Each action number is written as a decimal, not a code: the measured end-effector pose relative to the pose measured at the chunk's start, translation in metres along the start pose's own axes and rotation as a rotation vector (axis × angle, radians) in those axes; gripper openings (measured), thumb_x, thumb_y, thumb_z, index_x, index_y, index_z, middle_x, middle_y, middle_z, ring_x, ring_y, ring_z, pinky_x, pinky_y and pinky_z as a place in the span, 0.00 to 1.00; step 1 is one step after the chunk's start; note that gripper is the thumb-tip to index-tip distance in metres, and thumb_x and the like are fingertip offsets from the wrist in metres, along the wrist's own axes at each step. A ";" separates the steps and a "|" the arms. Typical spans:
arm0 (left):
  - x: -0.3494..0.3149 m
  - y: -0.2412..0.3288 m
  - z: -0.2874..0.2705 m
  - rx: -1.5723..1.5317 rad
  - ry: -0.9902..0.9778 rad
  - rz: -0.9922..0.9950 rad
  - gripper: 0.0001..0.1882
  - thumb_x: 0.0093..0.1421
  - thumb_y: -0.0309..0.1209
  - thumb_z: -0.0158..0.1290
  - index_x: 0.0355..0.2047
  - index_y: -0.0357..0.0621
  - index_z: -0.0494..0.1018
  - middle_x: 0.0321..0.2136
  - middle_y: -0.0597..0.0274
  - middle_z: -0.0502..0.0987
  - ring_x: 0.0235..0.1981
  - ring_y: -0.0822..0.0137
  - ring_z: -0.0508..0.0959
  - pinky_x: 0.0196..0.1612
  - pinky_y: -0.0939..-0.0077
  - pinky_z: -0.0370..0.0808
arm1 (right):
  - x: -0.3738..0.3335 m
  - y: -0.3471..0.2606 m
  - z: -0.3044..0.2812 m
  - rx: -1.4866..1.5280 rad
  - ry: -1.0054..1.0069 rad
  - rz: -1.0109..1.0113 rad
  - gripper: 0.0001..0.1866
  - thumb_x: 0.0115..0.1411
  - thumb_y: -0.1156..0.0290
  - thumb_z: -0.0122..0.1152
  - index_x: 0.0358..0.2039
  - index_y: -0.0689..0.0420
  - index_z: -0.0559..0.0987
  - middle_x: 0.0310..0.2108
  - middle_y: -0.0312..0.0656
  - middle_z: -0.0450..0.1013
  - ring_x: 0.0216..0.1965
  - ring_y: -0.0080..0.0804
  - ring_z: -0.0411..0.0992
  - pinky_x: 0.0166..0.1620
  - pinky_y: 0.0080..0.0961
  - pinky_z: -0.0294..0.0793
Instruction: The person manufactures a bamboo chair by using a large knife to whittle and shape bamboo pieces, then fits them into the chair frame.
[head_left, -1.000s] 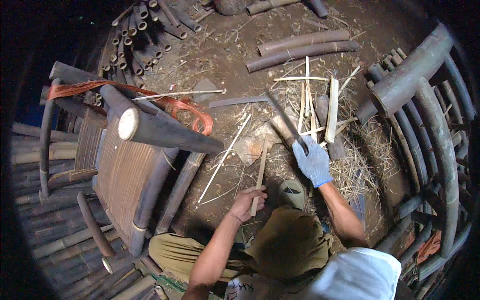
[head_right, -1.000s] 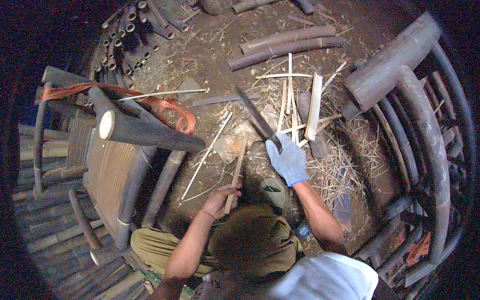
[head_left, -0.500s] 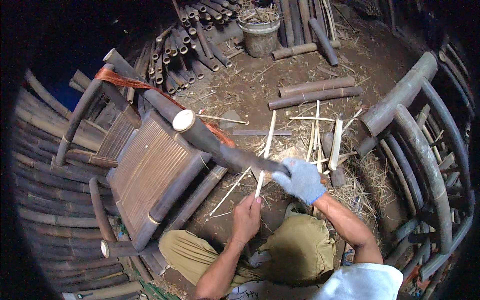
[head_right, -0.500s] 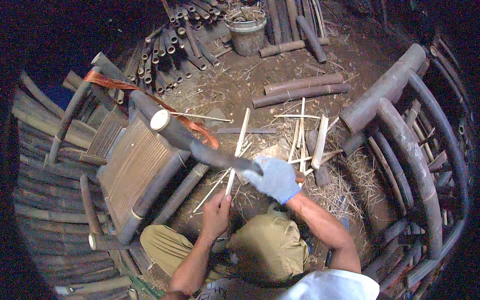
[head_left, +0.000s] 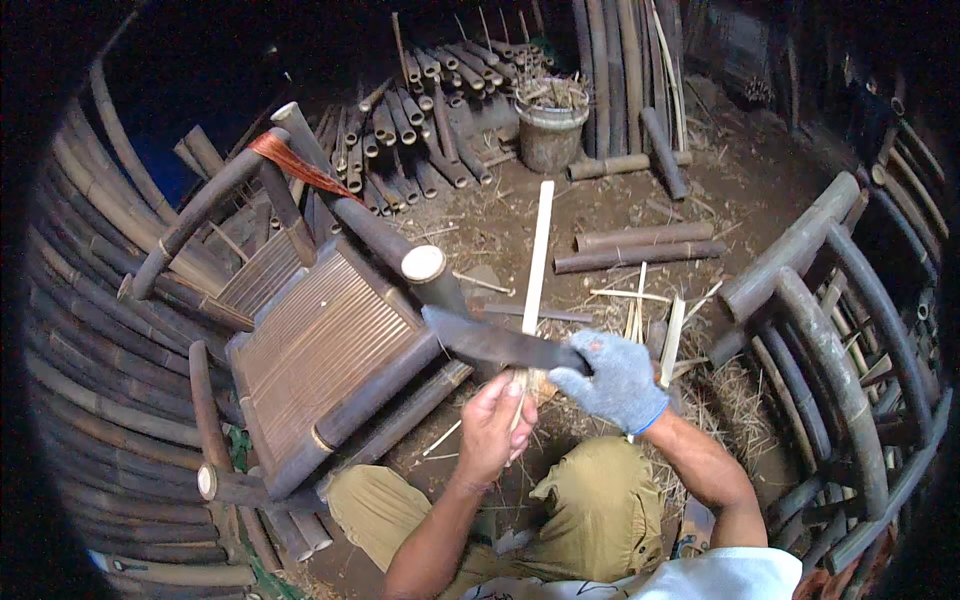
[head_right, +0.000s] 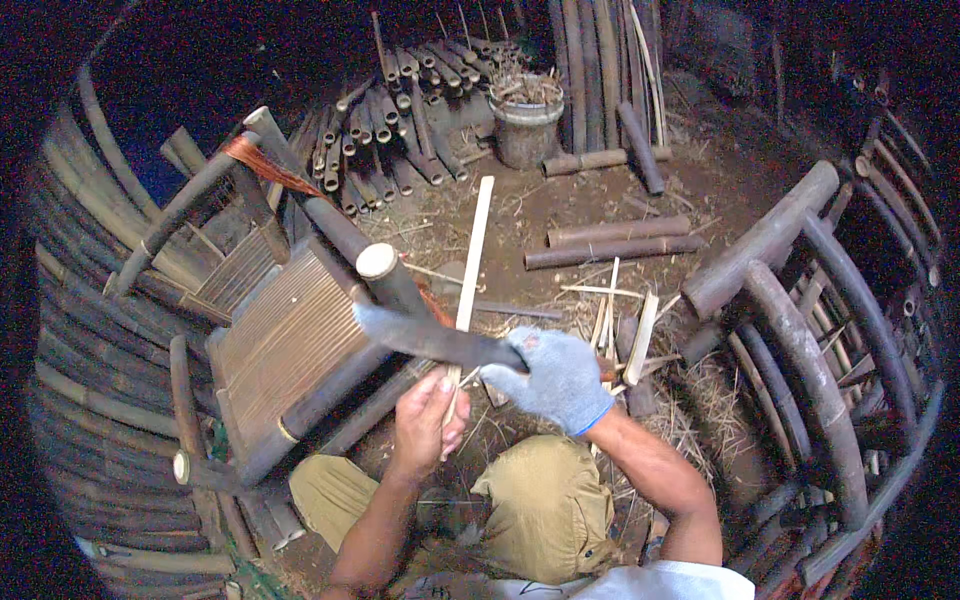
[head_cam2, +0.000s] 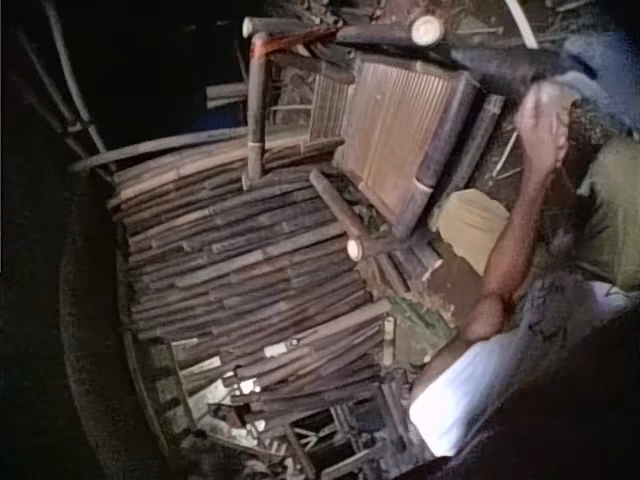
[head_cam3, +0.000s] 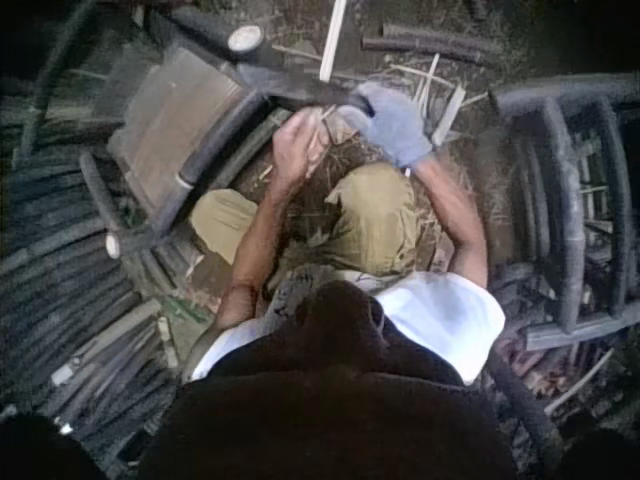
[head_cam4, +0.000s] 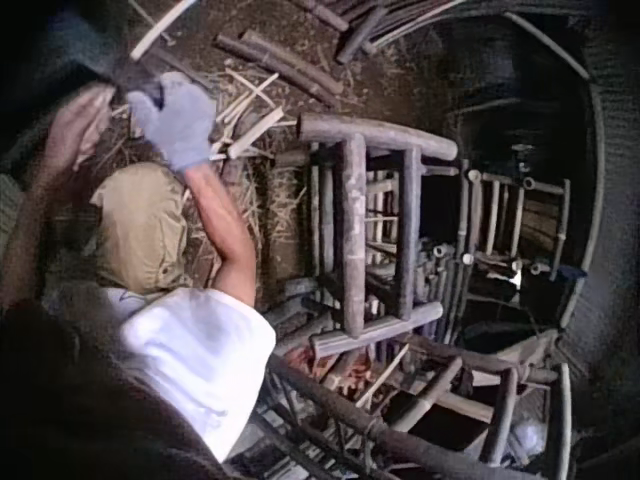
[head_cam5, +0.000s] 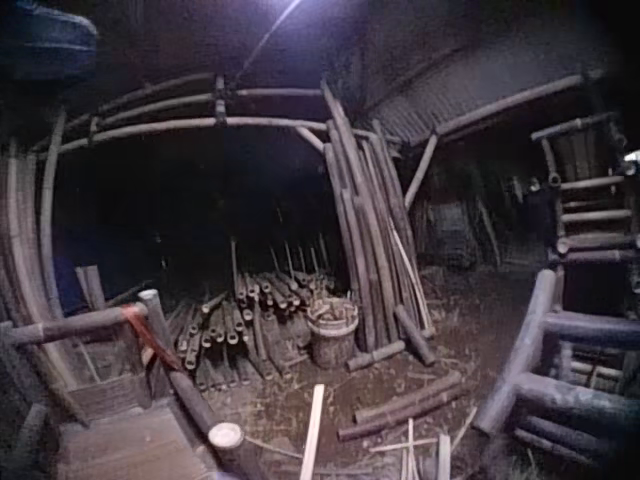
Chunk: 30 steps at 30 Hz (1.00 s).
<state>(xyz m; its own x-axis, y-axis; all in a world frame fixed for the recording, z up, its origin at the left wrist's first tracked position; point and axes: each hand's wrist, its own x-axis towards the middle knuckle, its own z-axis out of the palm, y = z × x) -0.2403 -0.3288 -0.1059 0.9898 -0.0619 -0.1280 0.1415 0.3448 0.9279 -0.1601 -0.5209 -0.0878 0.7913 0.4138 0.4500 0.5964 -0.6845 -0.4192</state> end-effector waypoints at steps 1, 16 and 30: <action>0.003 0.006 0.007 0.027 0.019 0.023 0.21 0.73 0.35 0.43 0.63 0.42 0.65 0.22 0.69 0.70 0.14 0.83 0.63 0.14 0.88 0.60 | 0.001 -0.003 0.001 -0.032 0.034 -0.049 0.23 0.55 0.44 0.65 0.30 0.54 0.78 0.24 0.48 0.76 0.28 0.51 0.77 0.31 0.43 0.75; -0.084 0.004 -0.030 -0.100 0.137 0.322 0.17 0.71 0.31 0.46 0.56 0.37 0.69 0.25 0.66 0.72 0.20 0.79 0.69 0.21 0.84 0.68 | 0.104 0.057 -0.039 0.074 0.294 0.016 0.10 0.63 0.67 0.53 0.36 0.61 0.74 0.34 0.50 0.72 0.39 0.44 0.71 0.40 0.40 0.70; 0.002 0.035 -0.062 0.770 0.371 1.184 0.29 0.57 0.24 0.60 0.60 0.41 0.66 0.44 0.51 0.76 0.45 0.61 0.77 0.49 0.67 0.75 | 0.095 -0.123 0.014 1.315 -0.134 0.478 0.14 0.63 0.59 0.62 0.27 0.52 0.72 0.18 0.31 0.67 0.17 0.22 0.66 0.21 0.21 0.65</action>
<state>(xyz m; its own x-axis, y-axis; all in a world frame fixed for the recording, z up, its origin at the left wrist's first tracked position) -0.2324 -0.2588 -0.0951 0.4835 0.1774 0.8572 -0.6654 -0.5618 0.4915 -0.1559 -0.3894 -0.0042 0.9129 0.4081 0.0097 -0.1014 0.2498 -0.9630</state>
